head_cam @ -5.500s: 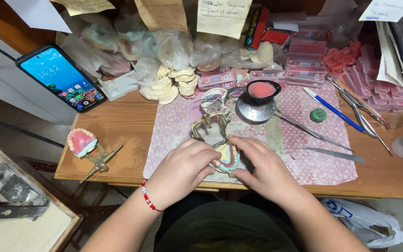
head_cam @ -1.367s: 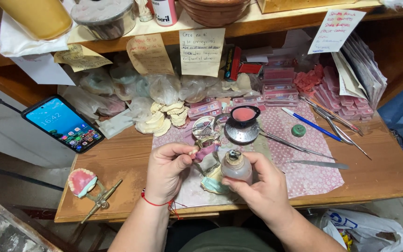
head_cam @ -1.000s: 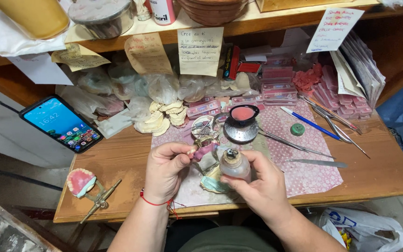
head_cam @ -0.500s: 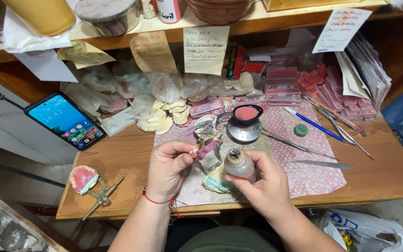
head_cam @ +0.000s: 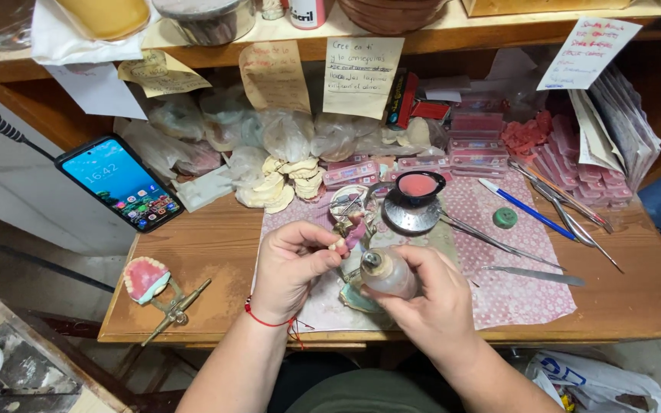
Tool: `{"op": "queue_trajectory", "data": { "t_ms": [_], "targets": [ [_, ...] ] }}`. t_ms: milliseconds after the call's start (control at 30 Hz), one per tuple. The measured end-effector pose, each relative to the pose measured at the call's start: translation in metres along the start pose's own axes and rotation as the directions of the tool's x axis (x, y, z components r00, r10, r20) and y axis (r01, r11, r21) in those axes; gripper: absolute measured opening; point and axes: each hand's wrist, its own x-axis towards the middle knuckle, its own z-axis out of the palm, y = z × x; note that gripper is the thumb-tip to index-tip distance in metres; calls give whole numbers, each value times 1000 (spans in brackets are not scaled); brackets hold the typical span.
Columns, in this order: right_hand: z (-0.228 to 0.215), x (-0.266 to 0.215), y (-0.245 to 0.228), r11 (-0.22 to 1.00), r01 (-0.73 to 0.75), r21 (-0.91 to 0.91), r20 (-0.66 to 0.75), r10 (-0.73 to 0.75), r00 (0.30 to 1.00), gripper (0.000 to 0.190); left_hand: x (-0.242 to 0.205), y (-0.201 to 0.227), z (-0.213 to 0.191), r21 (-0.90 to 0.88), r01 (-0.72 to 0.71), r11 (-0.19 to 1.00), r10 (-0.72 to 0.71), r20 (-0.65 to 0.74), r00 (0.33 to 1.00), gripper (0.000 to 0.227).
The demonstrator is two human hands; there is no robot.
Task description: The person applies liquid from a bottle to a pink denture base, then uses a metal clamp to secure a denture mold. They proceed to apply a pink paste to the mold using a small metal spatula, smoothing it over the surface.
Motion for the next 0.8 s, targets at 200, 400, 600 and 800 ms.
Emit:
{"op": "queue_trajectory", "data": {
  "t_ms": [200,400,600,800],
  "targets": [
    [-3,1,2,996,-90,11,-32,90,995,52,0,1,1,-18,11,1000,-11,6,1000,22],
    [-2,-2,4,1000,23,-17,1,-23,1000,53,0,1,0,9,22,1000,-22,13,1000,22],
    [-8,3,4,996,-82,35,-50,83,995,49,0,1,-1,24,18,1000,-19,46,999,23],
    [-9,-2,7,940,-247,233,18,250,968,56,-1,-3,-3,30,16,999,-17,37,999,26]
  ]
}}
